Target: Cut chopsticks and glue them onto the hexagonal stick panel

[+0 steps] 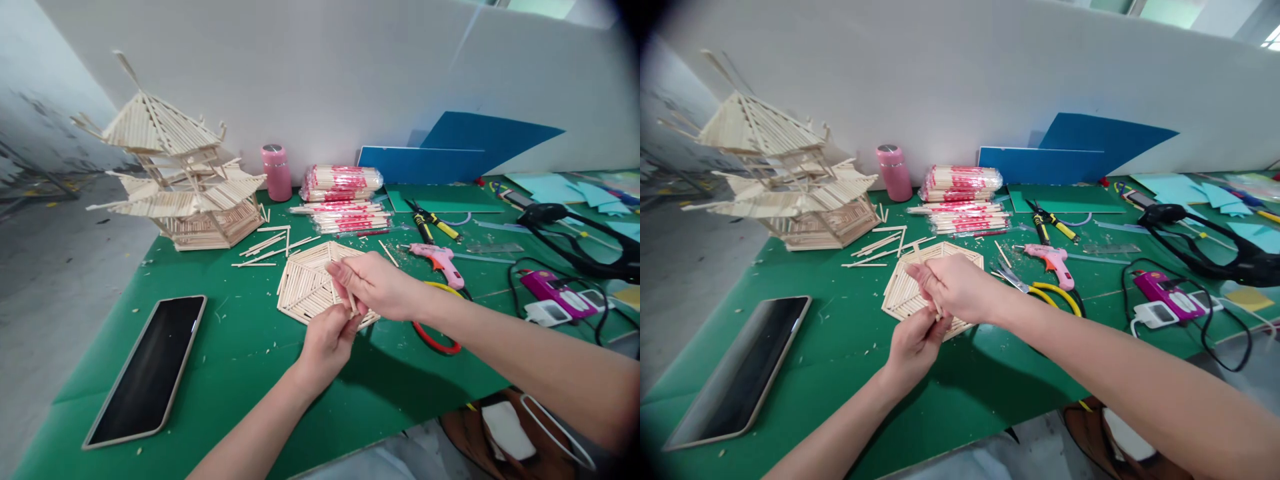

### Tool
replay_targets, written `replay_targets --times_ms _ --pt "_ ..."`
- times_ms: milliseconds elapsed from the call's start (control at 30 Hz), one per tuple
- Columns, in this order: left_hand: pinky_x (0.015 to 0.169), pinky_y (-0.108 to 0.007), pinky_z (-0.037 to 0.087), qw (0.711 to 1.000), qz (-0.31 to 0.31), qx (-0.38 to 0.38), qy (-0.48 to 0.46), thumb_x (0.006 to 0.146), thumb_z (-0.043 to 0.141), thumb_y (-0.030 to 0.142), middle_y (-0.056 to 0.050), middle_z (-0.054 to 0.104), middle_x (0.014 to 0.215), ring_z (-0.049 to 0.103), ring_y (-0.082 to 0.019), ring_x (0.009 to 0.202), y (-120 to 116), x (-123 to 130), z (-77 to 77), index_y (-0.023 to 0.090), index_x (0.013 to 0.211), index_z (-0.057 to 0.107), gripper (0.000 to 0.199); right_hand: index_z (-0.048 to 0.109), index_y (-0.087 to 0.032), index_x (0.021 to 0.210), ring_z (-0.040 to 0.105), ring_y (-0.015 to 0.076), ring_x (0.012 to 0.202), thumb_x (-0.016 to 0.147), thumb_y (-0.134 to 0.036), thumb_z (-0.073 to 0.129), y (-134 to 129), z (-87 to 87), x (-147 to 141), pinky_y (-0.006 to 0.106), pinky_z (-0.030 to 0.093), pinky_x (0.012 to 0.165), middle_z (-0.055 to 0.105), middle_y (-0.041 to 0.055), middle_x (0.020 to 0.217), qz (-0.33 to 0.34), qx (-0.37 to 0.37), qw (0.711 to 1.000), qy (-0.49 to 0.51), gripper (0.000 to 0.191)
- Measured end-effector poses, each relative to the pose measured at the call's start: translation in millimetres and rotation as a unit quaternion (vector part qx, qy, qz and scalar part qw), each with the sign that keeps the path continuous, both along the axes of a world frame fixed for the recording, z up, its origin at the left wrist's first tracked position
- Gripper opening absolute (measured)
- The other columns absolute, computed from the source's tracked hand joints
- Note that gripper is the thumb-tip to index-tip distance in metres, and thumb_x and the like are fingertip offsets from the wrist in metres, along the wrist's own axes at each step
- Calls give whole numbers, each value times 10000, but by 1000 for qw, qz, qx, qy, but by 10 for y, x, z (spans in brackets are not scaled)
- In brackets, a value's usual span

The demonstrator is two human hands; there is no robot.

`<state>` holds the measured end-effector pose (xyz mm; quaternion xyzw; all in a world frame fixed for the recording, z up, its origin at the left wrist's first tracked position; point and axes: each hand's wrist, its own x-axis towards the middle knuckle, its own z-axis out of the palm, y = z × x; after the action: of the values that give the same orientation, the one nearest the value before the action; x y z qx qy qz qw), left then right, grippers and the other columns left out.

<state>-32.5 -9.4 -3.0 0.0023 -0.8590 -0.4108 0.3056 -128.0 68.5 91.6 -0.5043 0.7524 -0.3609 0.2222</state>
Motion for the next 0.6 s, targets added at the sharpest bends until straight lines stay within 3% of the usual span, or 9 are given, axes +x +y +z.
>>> replay_targets --times_ms 200,300,467,600 --pt "441 -177 348 1000 -10 -2 -2 783 426 189 22 513 536 457 -86 455 14 12 24 179 631 475 159 490 -160 608 445 66 447 861 -389 322 -37 116 -23 206 288 446 497 -22 518 -18 58 994 95 381" --pt "440 -176 343 1000 -13 -1 -14 786 424 176 29 489 515 446 -83 450 13 29 38 176 594 463 196 465 -169 601 452 68 432 817 -375 405 -106 143 -117 209 286 419 527 -15 543 -26 111 991 76 305" --pt "451 -184 342 1000 -8 6 -27 788 427 189 26 480 504 441 -86 457 26 45 39 173 548 448 241 465 -168 440 461 97 423 775 -371 442 -295 30 -277 244 336 441 528 16 443 50 242 969 26 393" --pt "446 -181 340 999 7 19 -37 793 426 194 29 485 501 446 -83 453 -3 38 37 171 555 465 242 475 -169 433 428 92 393 775 -344 442 -426 -24 -311 248 325 421 487 3 408 30 234 971 33 385"
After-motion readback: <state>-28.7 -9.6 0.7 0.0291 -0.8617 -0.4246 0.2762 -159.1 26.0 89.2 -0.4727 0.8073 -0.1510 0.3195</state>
